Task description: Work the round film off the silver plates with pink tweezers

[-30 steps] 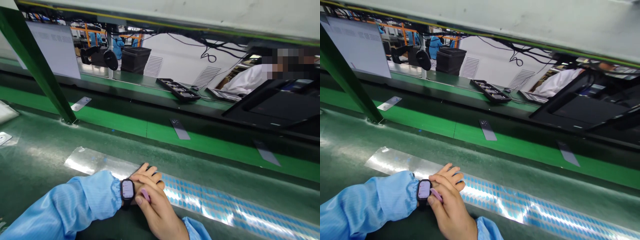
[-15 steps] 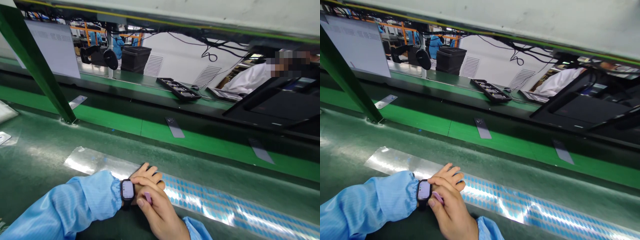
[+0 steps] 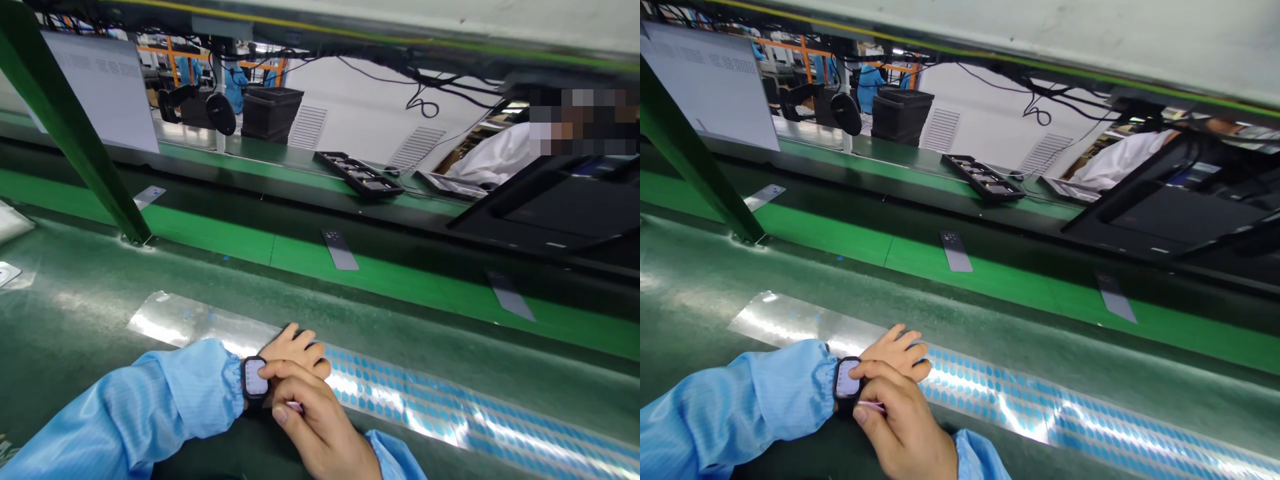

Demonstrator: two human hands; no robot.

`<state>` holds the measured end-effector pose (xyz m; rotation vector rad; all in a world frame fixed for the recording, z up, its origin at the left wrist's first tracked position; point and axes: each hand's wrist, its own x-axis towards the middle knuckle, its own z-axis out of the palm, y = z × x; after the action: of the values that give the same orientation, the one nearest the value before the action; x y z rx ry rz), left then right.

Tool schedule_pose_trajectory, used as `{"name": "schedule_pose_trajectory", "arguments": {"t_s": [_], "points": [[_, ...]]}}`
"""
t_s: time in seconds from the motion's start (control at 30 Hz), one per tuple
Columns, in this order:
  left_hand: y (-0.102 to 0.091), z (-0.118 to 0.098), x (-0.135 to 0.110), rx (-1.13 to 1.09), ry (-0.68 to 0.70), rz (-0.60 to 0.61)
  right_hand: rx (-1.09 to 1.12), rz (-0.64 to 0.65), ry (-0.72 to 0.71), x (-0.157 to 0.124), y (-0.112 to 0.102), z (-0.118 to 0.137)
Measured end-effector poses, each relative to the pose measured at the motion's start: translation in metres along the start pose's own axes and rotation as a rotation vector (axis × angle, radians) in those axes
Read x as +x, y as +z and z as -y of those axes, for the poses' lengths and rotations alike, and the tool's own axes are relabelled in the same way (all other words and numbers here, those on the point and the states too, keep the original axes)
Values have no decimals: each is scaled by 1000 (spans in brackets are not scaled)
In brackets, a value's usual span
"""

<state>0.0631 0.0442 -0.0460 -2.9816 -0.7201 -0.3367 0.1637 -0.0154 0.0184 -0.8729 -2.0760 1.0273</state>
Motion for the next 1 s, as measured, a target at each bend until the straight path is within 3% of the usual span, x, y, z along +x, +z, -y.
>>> {"name": "schedule_pose_trajectory", "arguments": {"t_s": [1.0], "points": [[-7,-2,1,25,-16,-7,45,53,1,4,-4,8]]}}
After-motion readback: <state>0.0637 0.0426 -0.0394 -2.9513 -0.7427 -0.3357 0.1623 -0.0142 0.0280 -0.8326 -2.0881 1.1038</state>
